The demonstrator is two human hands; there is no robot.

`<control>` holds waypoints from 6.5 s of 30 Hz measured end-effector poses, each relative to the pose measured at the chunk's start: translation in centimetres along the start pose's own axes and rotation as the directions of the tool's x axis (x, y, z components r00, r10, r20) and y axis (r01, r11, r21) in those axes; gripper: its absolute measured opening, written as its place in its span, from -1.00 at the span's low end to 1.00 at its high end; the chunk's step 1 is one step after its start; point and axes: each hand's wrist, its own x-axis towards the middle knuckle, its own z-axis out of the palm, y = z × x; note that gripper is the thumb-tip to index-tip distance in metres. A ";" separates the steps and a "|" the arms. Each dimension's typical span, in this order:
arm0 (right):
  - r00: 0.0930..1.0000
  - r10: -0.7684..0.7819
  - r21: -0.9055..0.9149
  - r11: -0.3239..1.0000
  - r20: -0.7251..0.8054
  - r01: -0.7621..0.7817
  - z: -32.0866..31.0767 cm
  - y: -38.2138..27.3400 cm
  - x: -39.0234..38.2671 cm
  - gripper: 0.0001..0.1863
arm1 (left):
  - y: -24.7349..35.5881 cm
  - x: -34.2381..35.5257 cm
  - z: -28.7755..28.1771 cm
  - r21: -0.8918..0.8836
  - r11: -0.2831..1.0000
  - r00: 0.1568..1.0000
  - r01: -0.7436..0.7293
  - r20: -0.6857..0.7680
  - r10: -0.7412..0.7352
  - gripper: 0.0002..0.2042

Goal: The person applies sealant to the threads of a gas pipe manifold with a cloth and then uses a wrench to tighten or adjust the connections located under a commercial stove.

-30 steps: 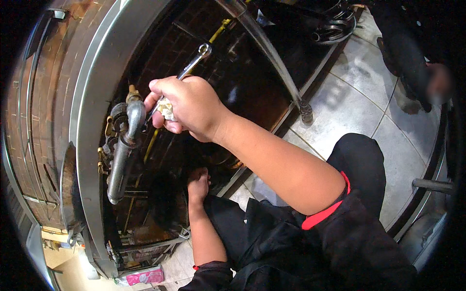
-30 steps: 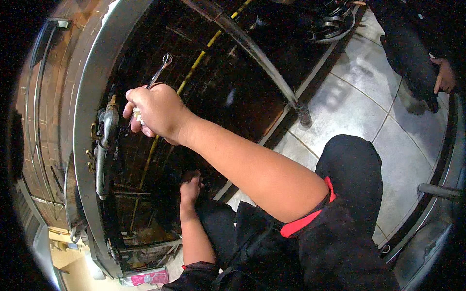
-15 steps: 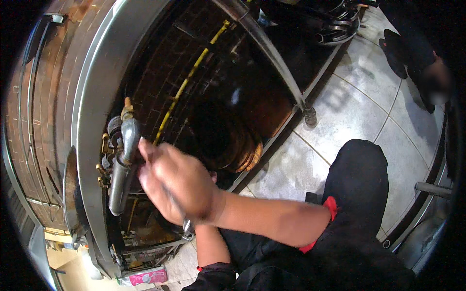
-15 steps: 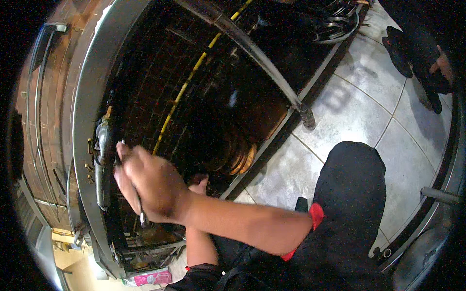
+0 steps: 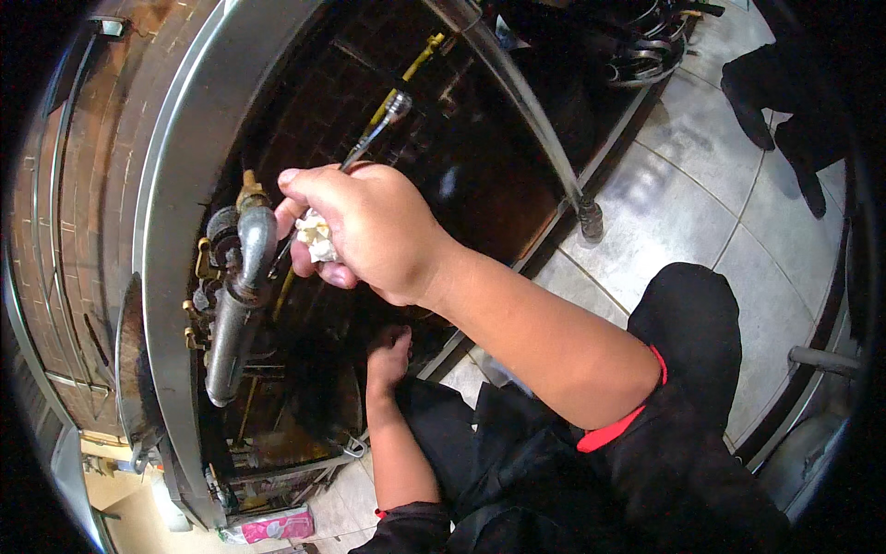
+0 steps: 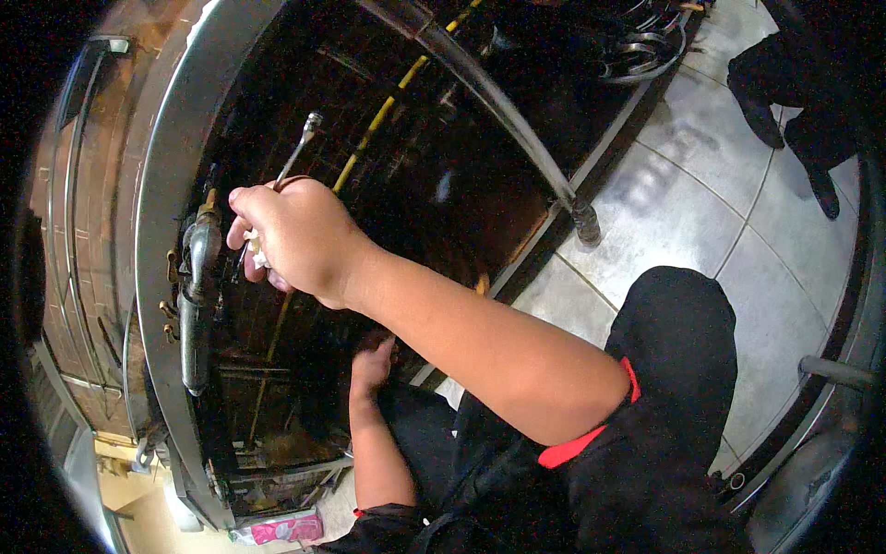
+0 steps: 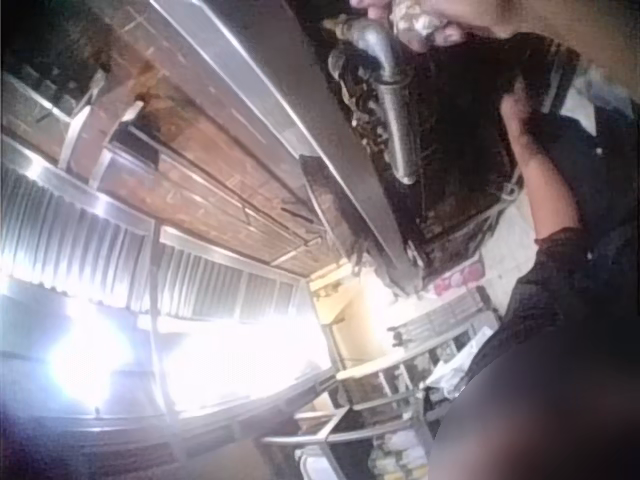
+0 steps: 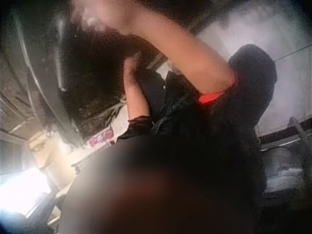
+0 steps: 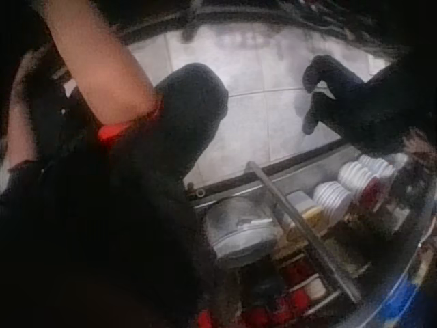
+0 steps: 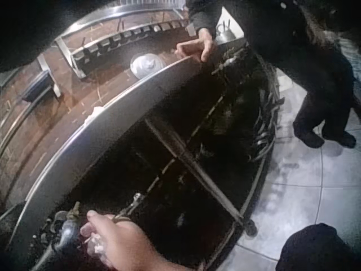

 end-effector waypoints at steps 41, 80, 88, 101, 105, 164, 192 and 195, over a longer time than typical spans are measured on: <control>1.000 -0.018 0.042 0.999 0.002 0.018 -0.2 0.3 -0.3 -0.62 | -0.4 0.4 0.4 -0.070 0.997 1.000 0.024 -0.009 -0.025 -0.72; 0.925 0.242 -0.955 -0.028 -0.293 -0.295 -14.9 0.8 -3.1 -0.45 | 13.5 -3.1 -2.7 -0.798 -0.509 0.785 -0.323 -0.526 0.326 -0.58; 0.990 0.090 -0.990 -0.100 -0.110 -0.101 -16.1 2.4 -2.5 -0.43 | 15.2 -4.8 -4.7 -0.855 -0.460 0.704 -0.238 -0.478 0.525 -0.54; 0.934 0.286 -0.975 -0.126 -0.214 -0.185 -16.1 0.4 -2.3 -0.48 | 18.1 -5.4 -6.2 -0.789 -0.588 0.895 -0.180 -0.380 0.235 -0.46; 0.890 0.332 -0.946 -0.186 -0.314 -0.264 -15.9 0.1 -2.3 -0.46 | 18.3 -5.5 -6.5 -0.782 -0.599 0.944 -0.174 -0.306 0.124 -0.41; 0.845 0.415 -0.926 -0.307 -0.338 -0.220 -15.2 1.1 -3.2 -0.43 | 15.9 -2.1 -5.6 -0.854 -0.422 0.862 -0.306 -0.436 0.258 -0.75; 0.819 0.464 -0.920 -0.347 -0.338 -0.183 -15.7 1.3 -2.9 -0.52 | 15.8 -2.8 -3.8 -0.766 -0.614 0.905 -0.190 -0.379 0.194 -0.68; 0.839 0.479 -0.935 -0.344 -0.258 -0.091 -15.2 1.0 -2.9 -0.67 | 15.1 -2.8 -3.9 -0.760 -0.614 0.812 -0.212 -0.487 0.321 -0.50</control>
